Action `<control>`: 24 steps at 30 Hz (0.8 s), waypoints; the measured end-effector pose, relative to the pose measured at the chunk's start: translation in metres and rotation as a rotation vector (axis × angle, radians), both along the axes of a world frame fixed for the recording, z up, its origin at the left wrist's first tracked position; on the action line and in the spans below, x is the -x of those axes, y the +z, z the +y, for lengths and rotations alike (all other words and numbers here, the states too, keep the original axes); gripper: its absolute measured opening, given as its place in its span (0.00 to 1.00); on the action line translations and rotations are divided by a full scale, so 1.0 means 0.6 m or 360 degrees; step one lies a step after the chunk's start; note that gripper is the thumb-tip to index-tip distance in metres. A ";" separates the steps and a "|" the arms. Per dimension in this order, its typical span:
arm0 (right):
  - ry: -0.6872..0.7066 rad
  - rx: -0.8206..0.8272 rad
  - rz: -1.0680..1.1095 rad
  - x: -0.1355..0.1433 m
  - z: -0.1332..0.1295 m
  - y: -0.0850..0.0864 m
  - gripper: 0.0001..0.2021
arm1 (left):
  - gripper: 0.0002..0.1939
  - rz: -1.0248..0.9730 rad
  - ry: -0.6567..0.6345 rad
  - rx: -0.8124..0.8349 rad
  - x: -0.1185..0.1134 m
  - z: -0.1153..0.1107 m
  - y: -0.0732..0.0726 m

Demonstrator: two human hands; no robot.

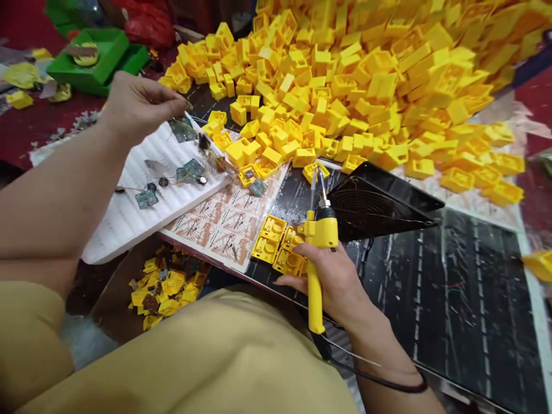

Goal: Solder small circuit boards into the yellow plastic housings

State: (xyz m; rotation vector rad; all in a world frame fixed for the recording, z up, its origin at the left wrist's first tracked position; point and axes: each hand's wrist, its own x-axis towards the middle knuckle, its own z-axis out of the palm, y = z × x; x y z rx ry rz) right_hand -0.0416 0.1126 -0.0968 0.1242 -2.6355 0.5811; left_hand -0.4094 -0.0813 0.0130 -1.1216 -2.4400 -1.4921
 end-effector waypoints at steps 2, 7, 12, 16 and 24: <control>0.0049 -0.0053 0.0033 0.019 -0.009 0.003 0.23 | 0.08 -0.0057 -0.0017 -0.0184 -0.015 0.000 0.004; 0.0073 -0.0133 -0.0009 0.066 -0.026 -0.005 0.27 | 0.05 -0.0265 -0.0235 -0.0344 -0.049 0.020 0.045; 0.0117 -0.0177 -0.0149 0.082 -0.043 -0.013 0.23 | 0.05 -0.0642 -0.0843 0.0240 -0.107 0.055 0.007; 0.0057 -0.0161 -0.0201 0.058 -0.046 -0.007 0.23 | 0.04 -0.0606 -0.1738 0.1098 -0.174 0.089 -0.070; -0.0175 0.0233 0.0186 -0.001 -0.027 0.021 0.18 | 0.09 -0.0506 -0.1552 0.1137 -0.215 0.072 -0.121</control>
